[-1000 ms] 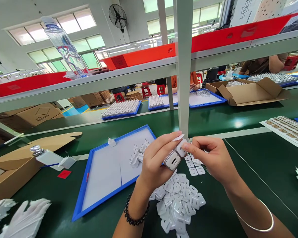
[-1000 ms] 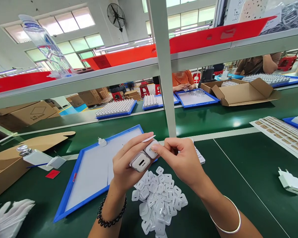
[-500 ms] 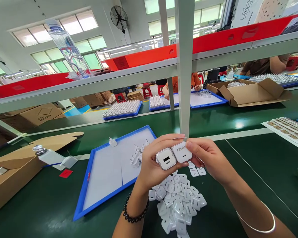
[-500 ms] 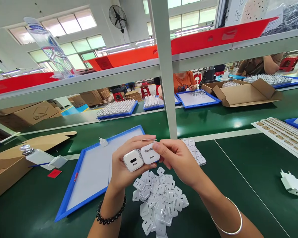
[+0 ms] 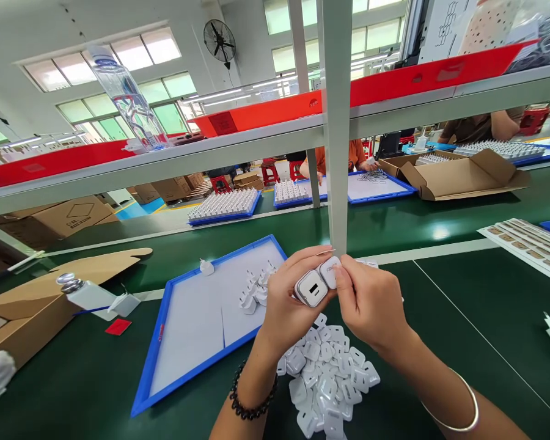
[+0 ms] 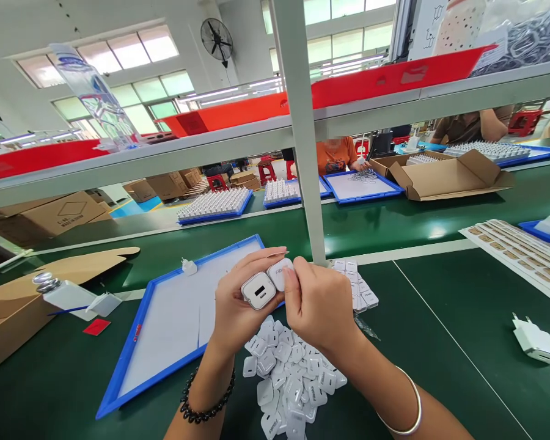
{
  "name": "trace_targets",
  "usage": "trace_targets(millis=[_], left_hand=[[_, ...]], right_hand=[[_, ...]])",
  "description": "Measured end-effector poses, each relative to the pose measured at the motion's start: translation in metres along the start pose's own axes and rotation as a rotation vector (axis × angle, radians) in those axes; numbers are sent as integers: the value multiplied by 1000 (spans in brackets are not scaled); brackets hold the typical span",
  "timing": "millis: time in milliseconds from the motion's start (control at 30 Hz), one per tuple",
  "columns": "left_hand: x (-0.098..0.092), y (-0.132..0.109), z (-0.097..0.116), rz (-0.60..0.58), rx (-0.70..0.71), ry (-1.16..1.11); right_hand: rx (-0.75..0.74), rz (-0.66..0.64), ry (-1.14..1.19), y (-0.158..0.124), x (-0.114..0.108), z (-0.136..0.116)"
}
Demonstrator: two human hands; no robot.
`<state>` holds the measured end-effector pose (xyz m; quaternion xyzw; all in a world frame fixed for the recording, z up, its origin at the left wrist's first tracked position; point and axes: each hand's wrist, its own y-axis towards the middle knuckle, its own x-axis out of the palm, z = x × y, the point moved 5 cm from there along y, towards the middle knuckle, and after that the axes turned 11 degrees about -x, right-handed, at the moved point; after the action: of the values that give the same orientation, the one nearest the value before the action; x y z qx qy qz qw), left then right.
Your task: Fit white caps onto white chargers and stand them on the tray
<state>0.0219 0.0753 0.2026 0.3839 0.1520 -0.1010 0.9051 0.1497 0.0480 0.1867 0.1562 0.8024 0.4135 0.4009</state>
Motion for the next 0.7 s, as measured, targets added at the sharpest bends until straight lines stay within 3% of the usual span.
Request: trace_targets(millis=[200, 333, 467, 600, 700], left_hand=[[2, 0, -4, 12, 19, 24], [-3, 2, -3, 11, 21, 9], [-3, 1, 6, -71, 156, 98], [1, -4, 10, -86, 344, 248], [3, -5, 10, -79, 398, 359]], right_hand=[[-4, 2, -94, -2, -1, -3], [114, -77, 346, 1, 0, 10], [262, -8, 776, 6, -3, 24], [327, -46, 970, 9, 0, 28], [357, -92, 1027, 10, 1, 31]])
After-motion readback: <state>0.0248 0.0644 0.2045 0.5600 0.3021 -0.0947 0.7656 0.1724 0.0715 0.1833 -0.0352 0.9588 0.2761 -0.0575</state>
